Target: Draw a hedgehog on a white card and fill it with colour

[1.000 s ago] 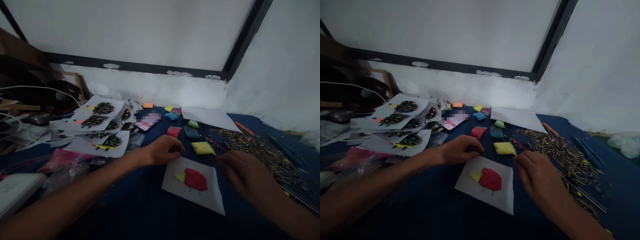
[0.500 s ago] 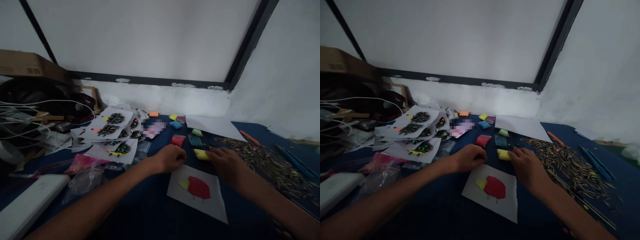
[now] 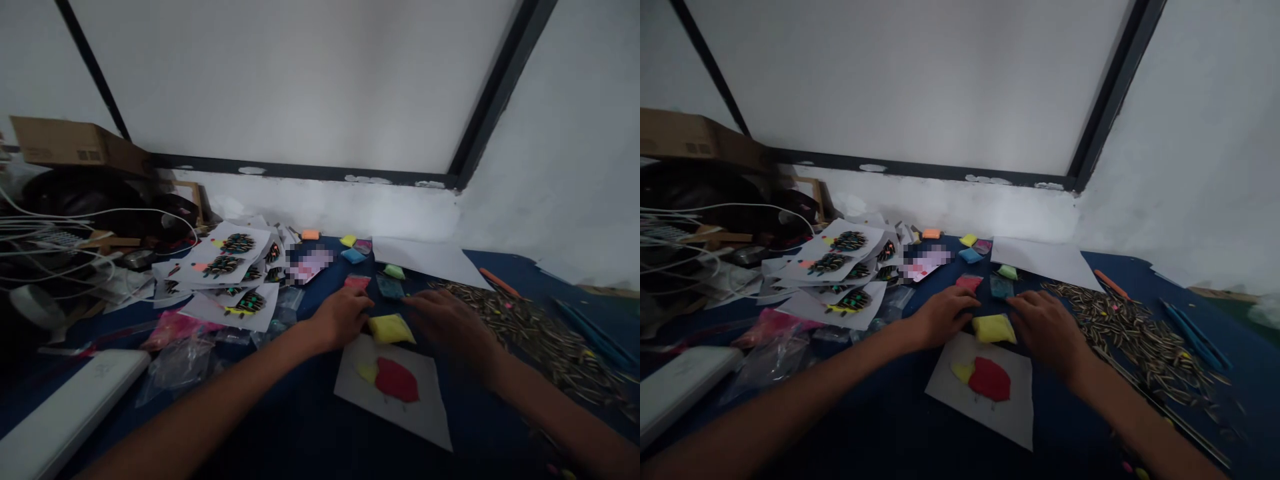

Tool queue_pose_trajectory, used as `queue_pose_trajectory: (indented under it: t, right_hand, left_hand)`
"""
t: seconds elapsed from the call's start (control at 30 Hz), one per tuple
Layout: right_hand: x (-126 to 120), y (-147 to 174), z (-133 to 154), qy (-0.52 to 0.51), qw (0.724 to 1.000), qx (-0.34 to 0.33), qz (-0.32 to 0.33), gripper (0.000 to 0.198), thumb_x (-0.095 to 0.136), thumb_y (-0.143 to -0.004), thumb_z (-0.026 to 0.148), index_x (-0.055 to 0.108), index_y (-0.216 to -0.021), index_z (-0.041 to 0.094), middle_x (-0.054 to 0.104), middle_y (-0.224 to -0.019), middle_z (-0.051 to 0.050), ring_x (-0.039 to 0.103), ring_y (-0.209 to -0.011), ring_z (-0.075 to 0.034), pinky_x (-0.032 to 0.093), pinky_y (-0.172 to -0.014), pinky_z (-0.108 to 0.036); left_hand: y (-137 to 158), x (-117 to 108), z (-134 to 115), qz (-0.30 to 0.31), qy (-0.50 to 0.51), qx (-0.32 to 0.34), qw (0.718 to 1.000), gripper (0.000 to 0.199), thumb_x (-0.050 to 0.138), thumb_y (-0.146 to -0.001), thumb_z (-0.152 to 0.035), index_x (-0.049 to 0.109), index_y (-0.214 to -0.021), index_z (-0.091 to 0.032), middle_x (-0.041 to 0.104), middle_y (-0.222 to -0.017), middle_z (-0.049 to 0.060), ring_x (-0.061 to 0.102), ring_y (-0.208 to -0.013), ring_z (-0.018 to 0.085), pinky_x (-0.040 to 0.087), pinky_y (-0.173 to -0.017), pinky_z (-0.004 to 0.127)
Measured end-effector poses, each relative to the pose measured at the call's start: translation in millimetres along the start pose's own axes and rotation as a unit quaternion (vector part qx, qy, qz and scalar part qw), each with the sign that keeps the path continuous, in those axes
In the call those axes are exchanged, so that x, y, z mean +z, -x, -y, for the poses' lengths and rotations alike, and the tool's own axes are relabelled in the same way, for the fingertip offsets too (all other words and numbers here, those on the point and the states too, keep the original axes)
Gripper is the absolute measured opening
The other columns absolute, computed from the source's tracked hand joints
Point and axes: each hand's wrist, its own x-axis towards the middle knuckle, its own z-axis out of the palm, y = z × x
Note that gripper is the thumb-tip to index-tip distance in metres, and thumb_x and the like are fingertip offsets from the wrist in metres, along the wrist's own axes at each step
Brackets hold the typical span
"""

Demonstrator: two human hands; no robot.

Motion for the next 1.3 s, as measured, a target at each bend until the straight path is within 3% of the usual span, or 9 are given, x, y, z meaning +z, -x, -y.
queue_pose_trajectory:
  t: [0.17, 0.33, 0.4, 0.53, 0.63, 0.77, 0.87, 1.1, 1.3]
  right_hand:
    - [19, -27, -13, 0.051, 0.998, 0.015, 0.014, 0.02, 0.056, -0.079, 0.01, 0.071, -0.089, 0.019, 0.07, -0.087, -0.01, 0.063, -0.078, -0.023, 0.045, -0.068, -0.032]
    - [22, -36, -8, 0.064, 0.998, 0.01, -0.024, 0.021, 0.05, -0.085, 0.009, 0.069, -0.088, 0.017, 0.069, -0.085, -0.01, 0.062, -0.077, -0.022, 0.044, -0.065, -0.032]
    - [14, -32, 1, 0.061, 0.997, 0.012, -0.054, 0.025, 0.047, -0.087, 0.009, 0.067, -0.1, 0.015, 0.068, -0.095, -0.012, 0.062, -0.084, -0.023, 0.046, -0.068, -0.033]
    - [-9, -18, 28, 0.042, 0.993, -0.06, -0.097, 0.025, 0.047, -0.088, 0.01, 0.065, -0.104, 0.014, 0.067, -0.1, -0.012, 0.06, -0.088, -0.024, 0.048, -0.072, -0.035]
    - [-20, -9, 43, -0.032, 0.984, -0.1, -0.146, 0.02, 0.048, -0.09, 0.015, 0.065, -0.102, 0.015, 0.066, -0.098, -0.012, 0.06, -0.087, -0.023, 0.048, -0.075, -0.036]
    - [-29, -6, 38, -0.188, 0.962, 0.052, -0.189, 0.018, 0.051, -0.09, 0.027, 0.065, -0.099, 0.019, 0.064, -0.096, -0.01, 0.061, -0.086, -0.021, 0.049, -0.074, -0.034]
    - [-34, -8, 33, -0.346, 0.924, 0.134, -0.097, 0.027, 0.046, -0.092, 0.036, 0.066, -0.103, 0.02, 0.068, -0.093, -0.008, 0.063, -0.082, -0.021, 0.051, -0.07, -0.033]
    - [-38, -7, 38, -0.539, 0.818, 0.197, 0.036, 0.03, 0.06, -0.08, 0.047, 0.07, -0.076, 0.02, 0.066, -0.068, -0.002, 0.059, -0.065, -0.016, 0.045, -0.059, -0.026]
    - [-45, -4, 44, -0.583, 0.785, 0.197, 0.069, 0.042, 0.057, -0.079, 0.055, 0.064, -0.061, 0.018, 0.057, -0.059, -0.001, 0.051, -0.059, -0.014, 0.041, -0.056, -0.026]
  left_hand:
    - [-2, 5, 9, 0.002, -0.054, 0.002, 0.999, 0.027, 0.048, -0.085, -0.013, 0.068, -0.103, -0.013, 0.063, -0.113, 0.012, 0.056, -0.107, 0.025, 0.044, -0.095, 0.038]
    - [-5, 5, 6, -0.089, 0.161, -0.074, 0.98, 0.025, 0.052, -0.081, -0.012, 0.067, -0.102, -0.013, 0.068, -0.101, 0.009, 0.061, -0.094, 0.019, 0.047, -0.09, 0.033]
    - [-9, 2, 0, -0.112, 0.31, -0.144, 0.933, 0.028, 0.058, -0.08, -0.017, 0.063, -0.107, -0.011, 0.068, -0.095, 0.009, 0.062, -0.086, 0.017, 0.049, -0.082, 0.03]
    - [-14, -8, -15, -0.053, 0.616, -0.169, 0.768, 0.034, 0.068, -0.076, -0.035, 0.063, -0.098, -0.01, 0.066, -0.088, 0.007, 0.061, -0.077, 0.013, 0.05, -0.073, 0.026]
    - [-12, -13, -20, -0.079, 0.677, -0.175, 0.71, 0.034, 0.072, -0.071, -0.039, 0.062, -0.081, -0.008, 0.066, -0.079, 0.006, 0.061, -0.069, 0.011, 0.05, -0.068, 0.023]
    - [-5, -20, -19, -0.027, 0.659, -0.197, 0.726, 0.033, 0.073, -0.069, -0.037, 0.058, -0.077, -0.009, 0.066, -0.068, 0.006, 0.061, -0.052, 0.013, 0.05, -0.054, 0.026]
    - [0, -25, -22, 0.005, 0.638, -0.166, 0.752, 0.034, 0.074, -0.068, -0.035, 0.054, -0.08, -0.01, 0.067, -0.068, 0.006, 0.06, -0.048, 0.013, 0.05, -0.049, 0.026]
    - [8, -29, -28, 0.011, 0.574, -0.128, 0.809, 0.035, 0.077, -0.064, -0.037, 0.055, -0.068, -0.01, 0.064, -0.066, 0.005, 0.057, -0.048, 0.01, 0.049, -0.045, 0.023]
    - [18, -27, -24, 0.048, 0.547, -0.111, 0.829, 0.032, 0.071, -0.07, -0.04, 0.061, -0.071, -0.01, 0.06, -0.059, 0.001, 0.057, -0.05, 0.011, 0.052, -0.048, 0.025]
